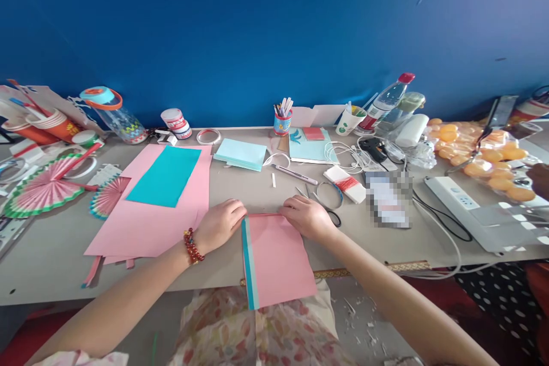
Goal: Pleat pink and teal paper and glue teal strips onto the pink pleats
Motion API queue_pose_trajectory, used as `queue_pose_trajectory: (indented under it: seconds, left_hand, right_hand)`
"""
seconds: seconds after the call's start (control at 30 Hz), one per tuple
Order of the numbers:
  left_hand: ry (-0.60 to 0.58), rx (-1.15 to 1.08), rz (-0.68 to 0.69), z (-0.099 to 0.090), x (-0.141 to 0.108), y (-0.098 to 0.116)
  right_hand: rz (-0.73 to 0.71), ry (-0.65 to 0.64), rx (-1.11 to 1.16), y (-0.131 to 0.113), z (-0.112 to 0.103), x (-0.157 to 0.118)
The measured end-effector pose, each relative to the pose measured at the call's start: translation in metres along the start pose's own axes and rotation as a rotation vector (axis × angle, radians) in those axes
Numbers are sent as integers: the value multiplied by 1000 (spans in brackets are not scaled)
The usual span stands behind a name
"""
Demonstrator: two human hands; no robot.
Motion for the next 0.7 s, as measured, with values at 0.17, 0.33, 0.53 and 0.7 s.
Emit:
queue_pose_trajectory:
  seconds: [0.17,0.33,0.53,0.7]
  left_hand:
    - [35,120,149,1,-11,5]
    - [100,166,203,2,-16,7]
    - [79,154,210,1,-21,11]
    - [117,128,140,0,-20,13]
  right_hand:
    - [-80,24,-133,-5,0,-8]
    - [-128,12,-137,-5,-2,-12]
    - [-79,-97,-62,-7,-10,-15]
    - [67,-81,-90,-19,-7,-1]
Point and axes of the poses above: each hand's wrist, its own x-axis towards the middle knuckle, its own z-axis out of the palm, y = z × x, the point moved 3 cm from there along x, towards the middle knuckle, and after that the axes turned 11 degrees about y, right-handed, at the moved point
